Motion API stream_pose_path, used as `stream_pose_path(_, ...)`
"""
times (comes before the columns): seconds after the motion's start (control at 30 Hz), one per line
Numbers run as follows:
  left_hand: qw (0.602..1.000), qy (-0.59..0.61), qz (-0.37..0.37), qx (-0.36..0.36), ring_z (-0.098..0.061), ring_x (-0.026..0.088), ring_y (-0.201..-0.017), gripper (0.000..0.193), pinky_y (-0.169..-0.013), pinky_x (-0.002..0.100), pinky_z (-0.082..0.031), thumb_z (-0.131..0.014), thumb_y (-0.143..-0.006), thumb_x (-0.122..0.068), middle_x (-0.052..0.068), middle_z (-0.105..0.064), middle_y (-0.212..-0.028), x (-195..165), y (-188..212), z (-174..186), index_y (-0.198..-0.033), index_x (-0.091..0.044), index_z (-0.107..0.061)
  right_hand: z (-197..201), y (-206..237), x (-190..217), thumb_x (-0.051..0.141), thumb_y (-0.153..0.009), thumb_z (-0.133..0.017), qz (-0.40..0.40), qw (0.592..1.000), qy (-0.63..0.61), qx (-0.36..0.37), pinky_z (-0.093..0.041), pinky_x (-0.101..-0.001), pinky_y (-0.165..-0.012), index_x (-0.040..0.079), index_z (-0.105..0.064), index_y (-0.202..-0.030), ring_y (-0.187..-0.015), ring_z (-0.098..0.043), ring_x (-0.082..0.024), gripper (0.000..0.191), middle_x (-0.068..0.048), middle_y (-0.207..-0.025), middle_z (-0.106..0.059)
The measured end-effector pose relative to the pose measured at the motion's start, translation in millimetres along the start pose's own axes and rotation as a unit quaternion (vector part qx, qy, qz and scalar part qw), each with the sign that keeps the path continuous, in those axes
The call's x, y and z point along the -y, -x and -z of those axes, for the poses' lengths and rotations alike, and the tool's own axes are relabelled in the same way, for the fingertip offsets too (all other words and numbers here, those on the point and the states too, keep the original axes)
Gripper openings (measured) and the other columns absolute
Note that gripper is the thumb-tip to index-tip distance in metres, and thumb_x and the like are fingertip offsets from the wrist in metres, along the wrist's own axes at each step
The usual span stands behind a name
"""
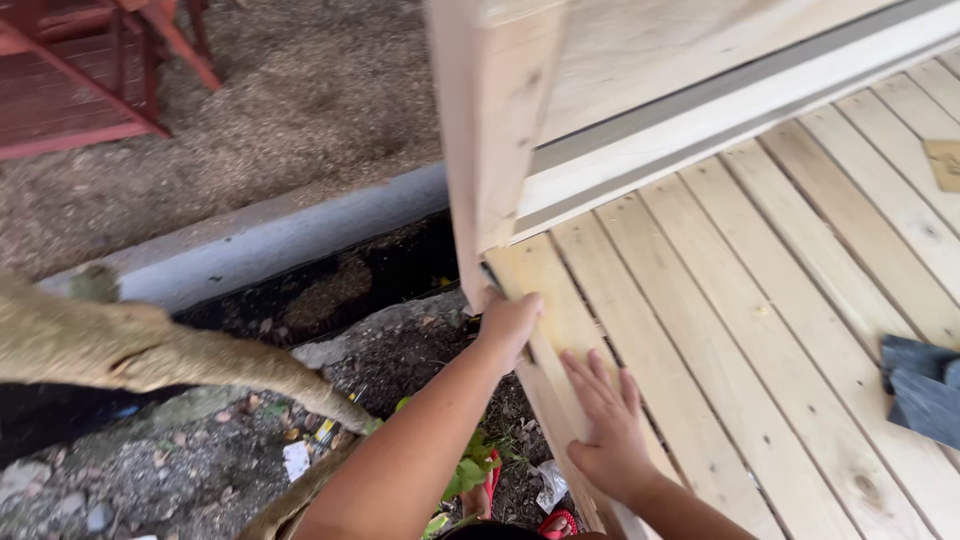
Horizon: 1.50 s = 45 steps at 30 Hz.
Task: The person sands a light-colored wooden bench/chair frame outdoors, rubbing sandpaper along the slatted seat, side rails, and edges. They move around the furniture and reposition their hands to sand different boards and corners, working over the seat surface and the curved backrest rail.
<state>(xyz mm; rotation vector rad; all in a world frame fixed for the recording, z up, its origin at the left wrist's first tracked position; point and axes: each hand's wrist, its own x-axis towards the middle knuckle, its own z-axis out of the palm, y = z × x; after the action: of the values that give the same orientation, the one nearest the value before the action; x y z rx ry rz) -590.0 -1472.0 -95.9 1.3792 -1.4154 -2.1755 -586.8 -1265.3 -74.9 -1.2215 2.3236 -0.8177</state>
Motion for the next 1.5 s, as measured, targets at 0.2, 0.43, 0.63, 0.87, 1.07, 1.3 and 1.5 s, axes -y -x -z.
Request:
stream_pose_path(0.2,0.999,-0.031,-0.03,0.024,-0.068,0.028,-0.094,0.053,-0.079,0.038,-0.056,-0.066,-0.069,-0.015,0.019,-0.072,-0.106,-7.9,-0.1,-5.8,-0.115,0.01,-0.059,0.9,-3.3,-4.9,-0.001,-0.053,-0.066,-0.017,1.0,-0.016,0.012,0.003,-0.0515,-0.123,0.012,-0.037,-0.153,-0.158,-0.012,-0.026,0.105,-0.001,-0.162,-0.036)
stream_pose_path(0.43,1.0,0.005,-0.018,0.015,-0.067,0.028,-0.094,0.059,-0.077,0.04,-0.055,-0.066,-0.066,-0.011,0.017,-0.068,-0.104,-8.1,-2.2,-8.9,-0.12,0.007,-0.051,1.9,-5.0,-6.7,0.0,-0.053,-0.067,-0.008,1.0,-0.016,0.005,0.004,-0.0519,-0.123,0.012,-0.038,-0.152,-0.158,-0.013,-0.026,0.104,-0.001,-0.163,-0.037)
stream_pose_path(0.63,0.999,-0.013,-0.034,-0.039,-0.067,0.026,-0.093,0.064,-0.078,0.038,-0.056,-0.068,-0.065,-0.009,0.019,-0.067,-0.105,-3.4,-6.8,-10.1,-0.122,0.006,-0.042,-3.3,-3.8,-9.9,0.0,-0.049,-0.069,-0.005,1.0,-0.015,-0.001,0.003,-0.0525,-0.122,0.013,-0.041,-0.152,-0.157,-0.014,-0.027,0.107,-0.001,-0.162,-0.039)
stream_pose_path(0.87,1.0,-0.003,-0.013,-0.007,-0.065,0.026,-0.092,0.063,-0.078,0.039,-0.055,-0.068,-0.065,-0.011,0.02,-0.066,-0.106,6.7,-12.7,-9.5,-0.12,0.004,-0.04,-0.6,-1.3,-6.0,-0.001,-0.052,-0.067,-0.001,0.999,-0.032,-0.012,0.002,-0.0525,-0.123,0.012,-0.042,-0.151,-0.158,-0.015,-0.027,0.103,-0.001,-0.161,-0.041)
stream_pose_path(1.07,0.999,0.021,-0.016,-0.019,-0.063,0.026,-0.085,0.062,-0.07,0.037,-0.053,-0.069,-0.07,-0.008,0.023,-0.066,-0.104,15.7,-14.9,-7.6,-0.125,0.008,-0.044,-3.3,0.5,-4.9,0.0,-0.049,-0.066,-0.019,0.999,-0.023,-0.012,0.003,-0.0524,-0.123,0.012,-0.041,-0.151,-0.157,-0.016,-0.027,0.105,-0.003,-0.159,-0.043)
stream_pose_path(1.3,0.997,0.074,0.013,0.036,-0.068,0.022,-0.088,0.067,-0.072,0.033,-0.057,-0.068,-0.066,0.001,0.016,-0.069,-0.106,25.1,-16.1,4.4,-0.13,0.008,-0.048,-9.7,4.4,-1.1,0.001,-0.051,-0.068,-0.011,0.999,-0.029,-0.011,0.004,-0.0554,-0.121,0.01,-0.038,-0.152,-0.157,-0.014,-0.031,0.106,-0.007,-0.16,-0.041)
stream_pose_path(1.5,0.998,0.056,0.013,0.019,-0.065,0.025,-0.093,0.068,-0.075,0.038,-0.054,-0.066,-0.06,0.007,0.015,-0.068,-0.105,25.6,-15.7,7.3,-0.127,0.005,-0.052,-18.3,9.0,-8.6,0.001,-0.054,-0.067,-0.033,0.999,-0.031,0.014,0.005,-0.055,-0.122,0.012,-0.038,-0.154,-0.158,-0.013,-0.029,0.105,-0.003,-0.164,-0.038)
